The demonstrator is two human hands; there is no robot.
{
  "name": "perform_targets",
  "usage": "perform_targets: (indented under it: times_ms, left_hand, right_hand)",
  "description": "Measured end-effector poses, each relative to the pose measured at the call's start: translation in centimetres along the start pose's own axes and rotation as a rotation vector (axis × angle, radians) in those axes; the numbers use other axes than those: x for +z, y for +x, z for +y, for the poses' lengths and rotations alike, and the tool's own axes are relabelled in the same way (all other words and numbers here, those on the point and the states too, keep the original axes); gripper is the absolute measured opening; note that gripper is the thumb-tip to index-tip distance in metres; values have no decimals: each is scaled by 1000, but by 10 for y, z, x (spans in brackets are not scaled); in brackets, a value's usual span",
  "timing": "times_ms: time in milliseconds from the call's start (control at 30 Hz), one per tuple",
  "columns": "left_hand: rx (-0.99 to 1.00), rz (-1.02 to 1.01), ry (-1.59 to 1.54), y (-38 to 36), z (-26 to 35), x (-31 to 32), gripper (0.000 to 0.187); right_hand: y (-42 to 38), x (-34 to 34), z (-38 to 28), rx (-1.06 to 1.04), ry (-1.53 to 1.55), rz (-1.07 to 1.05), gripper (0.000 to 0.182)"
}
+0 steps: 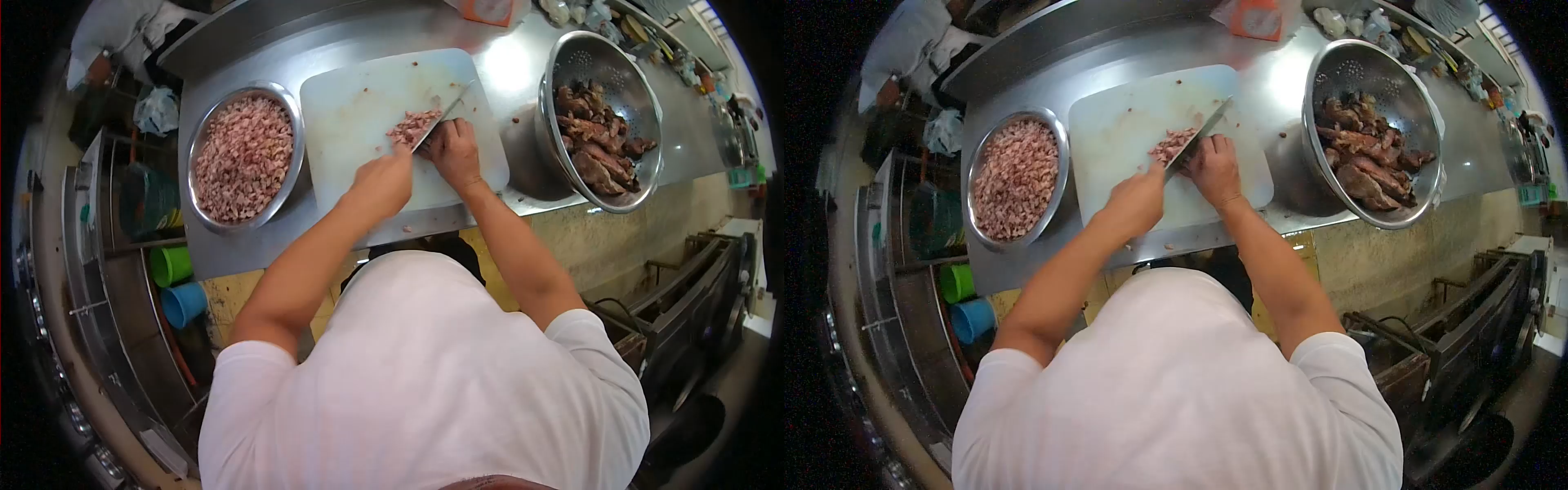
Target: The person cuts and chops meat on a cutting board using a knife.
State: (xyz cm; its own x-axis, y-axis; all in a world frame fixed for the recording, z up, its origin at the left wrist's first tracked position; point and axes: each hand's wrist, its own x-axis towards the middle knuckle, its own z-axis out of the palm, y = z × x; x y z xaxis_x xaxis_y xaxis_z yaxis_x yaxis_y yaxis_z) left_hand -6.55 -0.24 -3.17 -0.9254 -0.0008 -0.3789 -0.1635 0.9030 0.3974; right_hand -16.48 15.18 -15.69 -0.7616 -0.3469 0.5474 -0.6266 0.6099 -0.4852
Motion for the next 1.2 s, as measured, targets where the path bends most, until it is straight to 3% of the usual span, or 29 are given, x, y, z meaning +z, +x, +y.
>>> perform_targets:
  times_ms: [100, 233, 300, 333, 433, 500, 633, 733, 900, 1033, 1100, 1200]
  left_hand:
    - [115, 136, -35, 34, -1, 7, 22]
    - [139, 82, 17, -8, 11, -33, 23]
    - [29, -50, 84, -36, 20, -49, 22]
    - [24, -53, 77, -32, 16, -38, 22]
    - [64, 22, 30, -13, -2, 3, 23]
    - [97, 82, 42, 14, 5, 4, 26]
    - [144, 48, 34, -20, 5, -24, 25]
    - [61, -36, 57, -22, 3, -6, 22]
    - [181, 130, 27, 11, 6, -8, 23]
    - [95, -71, 62, -22, 11, -19, 22]
    - [114, 54, 48, 4, 3, 13, 21]
    - [144, 90, 31, 20, 9, -1, 21]
  right_hand:
    - [1, -4, 7, 8, 95, -49, 21]
    - [10, -44, 2, 121, 338, -174, 23]
    - [9, -47, 8, -125, 283, -248, 25]
    - [9, -47, 9, -126, 284, -257, 25]
    - [6, -41, 3, -106, 284, -249, 19]
    - [4, -37, 10, -86, 264, -252, 18]
    - [2, -38, 7, -121, 280, -171, 17]
    - [-7, -37, 11, -123, 263, -198, 17]
    - [0, -38, 6, -73, 235, -190, 11]
    - [-6, -37, 13, -107, 330, -130, 11]
    - [-5, -39, 10, -81, 282, -187, 10]
    - [-5, -37, 10, -75, 289, -183, 11]
